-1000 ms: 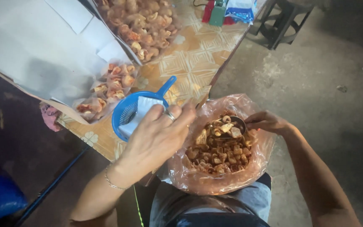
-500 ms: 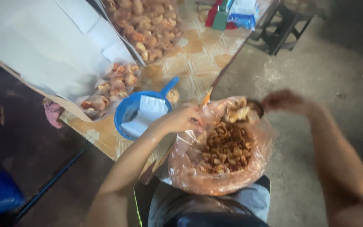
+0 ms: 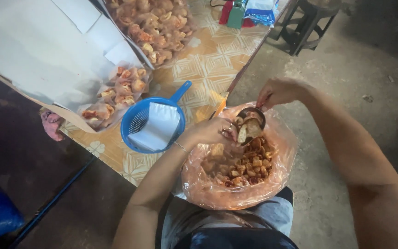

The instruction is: Scooping fried snacks from a large bulk bag into a smaller container using a metal scoop.

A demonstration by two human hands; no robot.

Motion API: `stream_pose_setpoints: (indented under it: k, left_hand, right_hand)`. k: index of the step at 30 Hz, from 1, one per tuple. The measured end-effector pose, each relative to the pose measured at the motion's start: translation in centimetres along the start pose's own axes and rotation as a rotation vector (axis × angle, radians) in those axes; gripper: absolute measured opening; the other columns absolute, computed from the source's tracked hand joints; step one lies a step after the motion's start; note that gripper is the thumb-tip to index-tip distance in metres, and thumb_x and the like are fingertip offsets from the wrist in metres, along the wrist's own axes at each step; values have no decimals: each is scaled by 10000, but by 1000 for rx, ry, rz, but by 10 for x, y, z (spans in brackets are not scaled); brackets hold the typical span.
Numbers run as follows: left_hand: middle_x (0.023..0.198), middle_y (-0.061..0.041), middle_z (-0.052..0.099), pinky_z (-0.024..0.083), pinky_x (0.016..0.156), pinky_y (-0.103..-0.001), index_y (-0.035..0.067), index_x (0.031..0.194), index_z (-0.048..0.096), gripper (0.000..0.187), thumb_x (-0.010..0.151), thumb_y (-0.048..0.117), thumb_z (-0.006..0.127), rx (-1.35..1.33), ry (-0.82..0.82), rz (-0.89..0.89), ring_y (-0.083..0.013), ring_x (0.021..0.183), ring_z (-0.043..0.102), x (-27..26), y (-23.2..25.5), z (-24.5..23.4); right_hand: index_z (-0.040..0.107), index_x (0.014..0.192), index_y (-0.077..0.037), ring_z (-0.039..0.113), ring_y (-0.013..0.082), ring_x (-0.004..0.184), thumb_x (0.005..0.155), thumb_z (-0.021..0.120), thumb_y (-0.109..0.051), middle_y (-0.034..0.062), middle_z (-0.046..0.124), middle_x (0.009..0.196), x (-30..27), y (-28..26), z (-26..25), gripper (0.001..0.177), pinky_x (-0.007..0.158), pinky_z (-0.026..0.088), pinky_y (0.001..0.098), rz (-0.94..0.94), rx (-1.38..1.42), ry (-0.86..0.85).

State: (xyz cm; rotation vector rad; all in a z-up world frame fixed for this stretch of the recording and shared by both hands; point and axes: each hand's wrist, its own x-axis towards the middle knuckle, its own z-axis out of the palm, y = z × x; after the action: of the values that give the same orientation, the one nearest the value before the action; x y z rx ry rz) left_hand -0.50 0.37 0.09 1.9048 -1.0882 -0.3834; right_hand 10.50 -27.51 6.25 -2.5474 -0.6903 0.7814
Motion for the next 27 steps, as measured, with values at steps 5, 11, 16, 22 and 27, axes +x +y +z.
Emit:
stream_pose_setpoints:
  k: [5, 11, 16, 22, 27]
  left_hand:
    - [949, -84, 658, 537, 802, -335, 235, 921, 746, 174, 785, 295, 835, -2, 76, 48, -263, 930, 686, -6, 12, -5]
    - [1218, -122, 554, 482, 930, -375, 256, 846, 769, 155, 742, 323, 862, 45, 273, 210, -319, 1060, 584, 4, -57, 29]
    - [1305, -126, 479, 478, 960, -421, 274, 822, 762, 171, 721, 368, 863, 221, 314, 99, -382, 1142, 543, -7, -43, 29]
    - [1253, -59, 469, 374, 1002, -417, 276, 765, 729, 197, 718, 444, 820, 464, 373, 94, -342, 1198, 449, -10, -26, 28]
    - [1130, -29, 569, 465, 856, -413, 193, 803, 616, 359, 909, 528, 544, 542, 261, 260, -297, 936, 599, -6, -31, 32]
  right_hand:
    - [817, 932, -391, 729, 177, 964, 720, 709, -344, -132, 790, 902, 2, -40, 0, 242, 889, 528, 338, 64, -466, 50]
    - [783, 978, -455, 692, 165, 1076, 749, 650, -317, -165, 777, 988, -2, -64, -1, 300, 1015, 437, 397, 67, -540, 33]
    - [778, 965, -456, 684, 177, 1084, 749, 631, -351, -153, 775, 984, -9, -86, -1, 281, 1020, 441, 400, 48, -575, 31]
    - [762, 995, -483, 670, 126, 1110, 778, 623, -316, -178, 757, 1036, -5, -83, 5, 308, 1054, 410, 421, 57, -673, 59]
    - [772, 991, -467, 680, 134, 1090, 788, 618, -284, -152, 765, 1032, -10, -87, 13, 314, 1051, 385, 439, 50, -631, 58]
